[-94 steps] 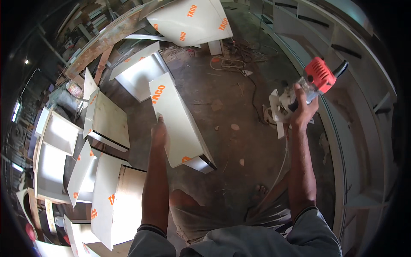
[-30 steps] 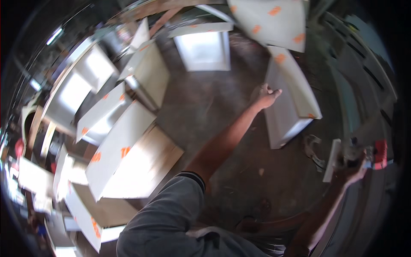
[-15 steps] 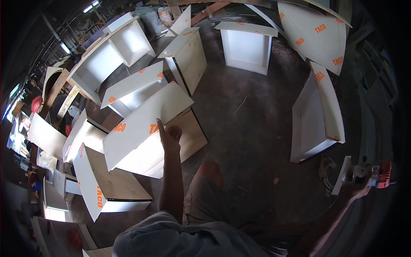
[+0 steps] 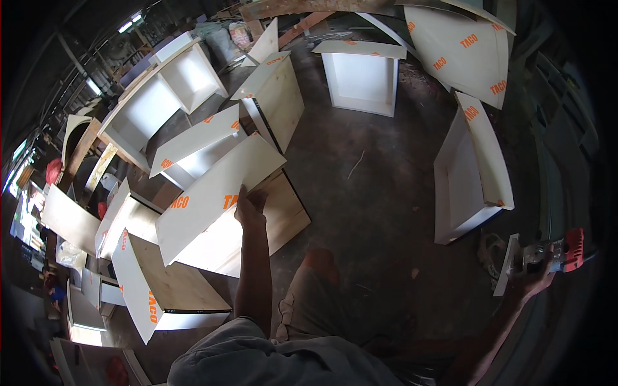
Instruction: The person uses a handheld router to trim the edges of several white laminated wood panels. The person glues a trim strip to the edge of a panel by hand, then uses the router to remove the excess material from the edge and finishes by smoothing the trimmed edge.
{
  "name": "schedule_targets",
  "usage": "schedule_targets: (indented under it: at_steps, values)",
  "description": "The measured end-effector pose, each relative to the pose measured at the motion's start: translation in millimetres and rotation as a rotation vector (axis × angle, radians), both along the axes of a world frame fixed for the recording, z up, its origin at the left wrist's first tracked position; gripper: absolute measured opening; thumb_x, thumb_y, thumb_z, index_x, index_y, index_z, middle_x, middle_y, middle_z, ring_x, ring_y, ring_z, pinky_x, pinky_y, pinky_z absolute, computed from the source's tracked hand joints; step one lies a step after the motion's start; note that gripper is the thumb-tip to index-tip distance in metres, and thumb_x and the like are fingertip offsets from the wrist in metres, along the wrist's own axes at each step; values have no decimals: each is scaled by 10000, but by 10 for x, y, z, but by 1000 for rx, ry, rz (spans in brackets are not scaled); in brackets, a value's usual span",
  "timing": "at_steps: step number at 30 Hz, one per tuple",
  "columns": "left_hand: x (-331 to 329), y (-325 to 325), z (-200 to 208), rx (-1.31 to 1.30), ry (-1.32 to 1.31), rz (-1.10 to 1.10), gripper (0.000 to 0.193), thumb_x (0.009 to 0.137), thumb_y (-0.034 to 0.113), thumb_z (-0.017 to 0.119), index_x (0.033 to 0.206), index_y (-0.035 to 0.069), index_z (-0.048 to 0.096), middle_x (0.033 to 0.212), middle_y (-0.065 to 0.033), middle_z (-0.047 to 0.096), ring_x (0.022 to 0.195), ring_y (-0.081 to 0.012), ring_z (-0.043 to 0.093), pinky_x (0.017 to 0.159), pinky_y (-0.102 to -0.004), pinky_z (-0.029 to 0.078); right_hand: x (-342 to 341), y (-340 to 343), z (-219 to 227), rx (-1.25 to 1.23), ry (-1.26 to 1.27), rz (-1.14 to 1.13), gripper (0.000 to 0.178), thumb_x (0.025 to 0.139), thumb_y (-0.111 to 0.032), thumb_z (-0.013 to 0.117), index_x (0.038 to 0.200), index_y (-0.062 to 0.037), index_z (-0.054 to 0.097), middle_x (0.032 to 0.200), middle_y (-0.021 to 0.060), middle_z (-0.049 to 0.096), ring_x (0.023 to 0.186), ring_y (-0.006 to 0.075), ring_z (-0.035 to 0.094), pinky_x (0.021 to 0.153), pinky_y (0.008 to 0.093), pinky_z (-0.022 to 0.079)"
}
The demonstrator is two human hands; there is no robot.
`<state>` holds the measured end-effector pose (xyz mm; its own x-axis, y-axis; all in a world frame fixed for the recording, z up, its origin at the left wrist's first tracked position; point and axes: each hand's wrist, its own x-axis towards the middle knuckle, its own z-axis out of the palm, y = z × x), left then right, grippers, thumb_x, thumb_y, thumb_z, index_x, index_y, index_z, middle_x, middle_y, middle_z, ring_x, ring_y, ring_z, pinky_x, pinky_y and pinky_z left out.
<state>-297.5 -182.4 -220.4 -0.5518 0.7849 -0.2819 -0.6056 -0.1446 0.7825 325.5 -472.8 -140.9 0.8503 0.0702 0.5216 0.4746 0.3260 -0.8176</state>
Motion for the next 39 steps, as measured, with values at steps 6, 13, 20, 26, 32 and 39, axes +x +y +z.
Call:
schedule_targets:
  at_steps: [6,13,20,26,32,39]
  values:
    - [586,285,-125,70,-79,-177,313,971,289,649,950,-21,620,797,-169,692,696,-284,693,687,-372,619,97,-232,139,37,-35,-17,518,897,-248,715,1333,-12,565,1110,103,609,963,221,605,802,387,529]
    - [2034,147,171,61,-120,-289,296,958,226,669,969,-62,601,860,-167,685,704,-249,685,670,-362,619,21,-353,122,54,-83,-37,416,914,-281,690,1190,20,609,1026,96,640,913,211,614,807,375,516]
    - [2678,-372,317,-30,-106,-574,325,946,233,677,1002,-79,603,903,-170,683,751,-254,698,699,-362,634,-368,-149,361,205,70,181,260,913,-146,668,1103,17,598,937,54,628,819,138,620,690,321,517]
    - [2387,-664,387,-80,39,-793,337,897,246,719,908,-82,644,793,-184,685,690,-255,701,664,-341,618,-409,-162,318,-34,17,208,326,879,-220,712,1083,12,607,930,57,641,819,147,608,759,316,493]
    - [2016,-1014,313,-84,170,-931,397,911,311,709,905,-81,647,816,-205,701,723,-280,719,684,-347,606,-949,98,203,-45,67,351,408,829,-230,748,1122,16,606,985,83,668,869,182,648,803,331,512]
    - [1861,-1155,389,-100,232,-956,488,911,383,724,949,-95,638,808,-203,698,686,-255,718,673,-337,604,-1637,582,150,-37,125,452,455,790,-191,791,1144,0,578,969,40,622,861,147,581,815,316,469]
